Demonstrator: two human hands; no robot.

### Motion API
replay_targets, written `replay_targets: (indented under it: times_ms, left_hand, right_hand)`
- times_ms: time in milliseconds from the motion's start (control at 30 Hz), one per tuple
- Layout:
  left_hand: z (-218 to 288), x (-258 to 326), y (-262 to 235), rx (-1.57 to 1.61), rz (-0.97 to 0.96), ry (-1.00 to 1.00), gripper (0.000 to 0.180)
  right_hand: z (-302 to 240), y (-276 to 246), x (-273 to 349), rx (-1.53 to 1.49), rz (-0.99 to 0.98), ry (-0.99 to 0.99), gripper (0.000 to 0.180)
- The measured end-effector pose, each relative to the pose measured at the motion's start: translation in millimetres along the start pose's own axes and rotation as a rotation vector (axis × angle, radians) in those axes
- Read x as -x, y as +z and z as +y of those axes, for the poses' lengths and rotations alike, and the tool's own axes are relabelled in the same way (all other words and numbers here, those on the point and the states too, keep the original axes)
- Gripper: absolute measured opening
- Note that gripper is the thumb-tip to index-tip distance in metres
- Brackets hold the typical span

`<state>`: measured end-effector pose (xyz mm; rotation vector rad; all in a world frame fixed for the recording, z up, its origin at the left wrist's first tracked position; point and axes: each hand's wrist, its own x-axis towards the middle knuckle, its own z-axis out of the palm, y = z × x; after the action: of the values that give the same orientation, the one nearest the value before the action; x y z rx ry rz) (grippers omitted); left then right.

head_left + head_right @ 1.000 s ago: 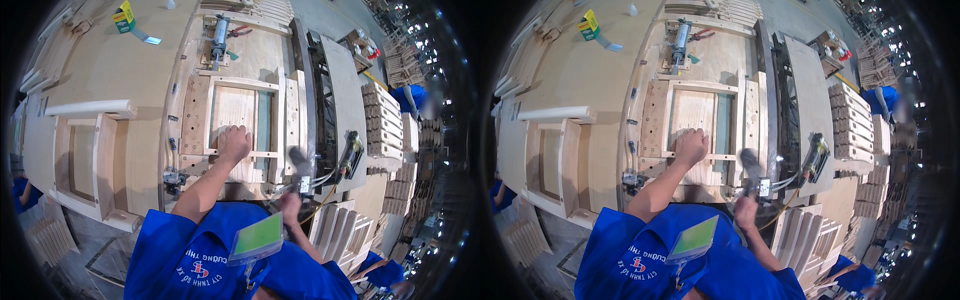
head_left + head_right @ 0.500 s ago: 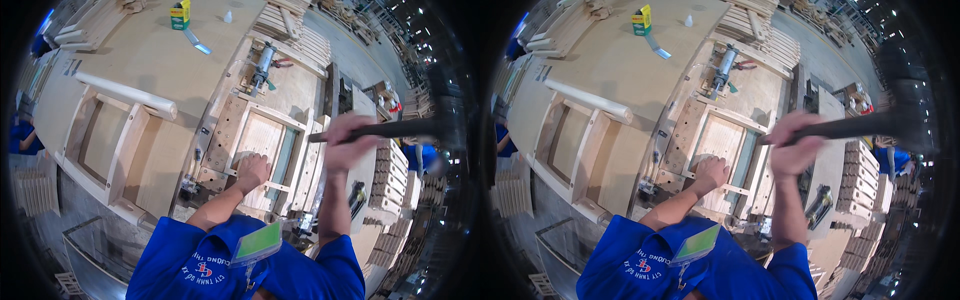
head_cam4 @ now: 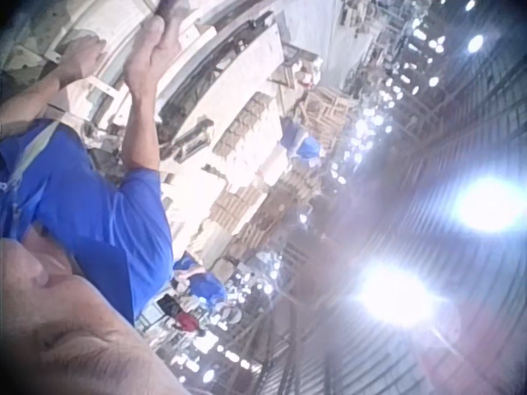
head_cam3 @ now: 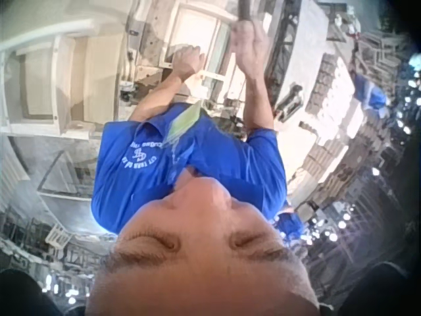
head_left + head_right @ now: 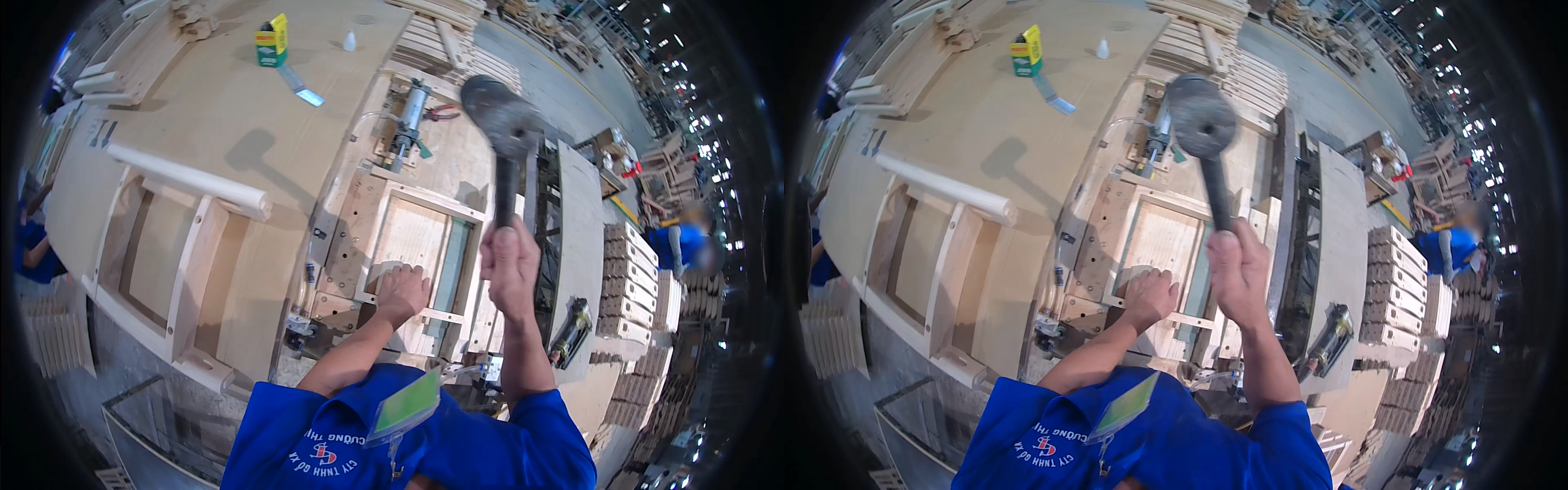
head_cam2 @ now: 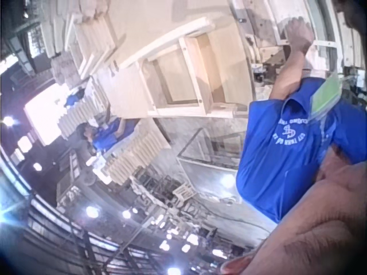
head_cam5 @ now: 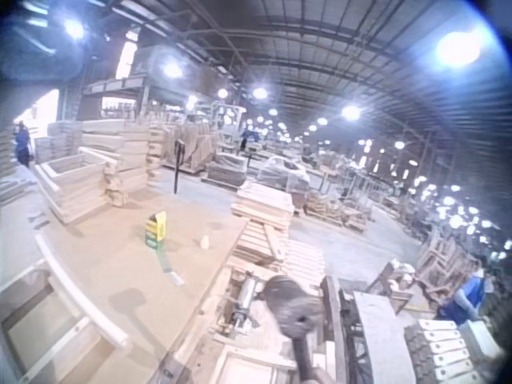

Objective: The person assembles wooden chair frames by placing slats into a jig and securing them with a pneumatic nail gun. They repeatedly pick up frames, align components, fasten joints, and stack completed units on the workbench.

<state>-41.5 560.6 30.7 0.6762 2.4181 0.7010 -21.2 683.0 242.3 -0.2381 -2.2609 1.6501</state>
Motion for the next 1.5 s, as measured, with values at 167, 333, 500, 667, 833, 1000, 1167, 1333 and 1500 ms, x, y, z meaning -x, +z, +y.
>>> replay_targets:
  times_ms: [167, 333, 500, 667, 833, 1000, 1167, 1333, 1500]
  left_hand:
    - [2, 0, 2, -0.058, 0.012, 0.027, 0.041]
    - [5, 2, 2, -0.024, 0.099, 0.013, 0.035]
    - [10, 9, -5, -0.001, 0.073, 0.031, 0.031]
    - [25, 21, -11, -0.011, 0.011, -0.009, 0.037]
    - [38, 25, -16, -0.049, 0.056, -0.078, 0.039]
    - [39, 27, -11, -0.064, 0.144, 0.025, 0.039]
    - [41, 21, 14, -0.134, 0.142, 0.323, 0.043]
    - [82, 26, 54, -0.228, -0.039, 0.462, 0.055]
    - [92, 22, 58, -0.269, -0.088, 0.462, 0.058]
  right_hand:
    - [23, -67, 26, 0.208, 0.368, -0.108, 0.036]
    - [92, -102, 58, 0.634, 0.564, 0.022, 0.028]
    - [166, -111, 87, 0.852, 0.535, 0.514, 0.037]
    - [198, -117, 112, 0.947, 0.584, 0.610, 0.035]
    - [206, -121, 95, 1.190, 0.325, 0.562, 0.038]
    - [167, -143, 119, 1.007, 0.256, 0.605, 0.045]
    - [136, -166, 180, 0.759, 0.329, 0.623, 0.052]
    - [130, -218, 242, 0.774, 0.559, 0.566, 0.054]
    - [123, -249, 270, 0.623, 0.725, 0.639, 0.051]
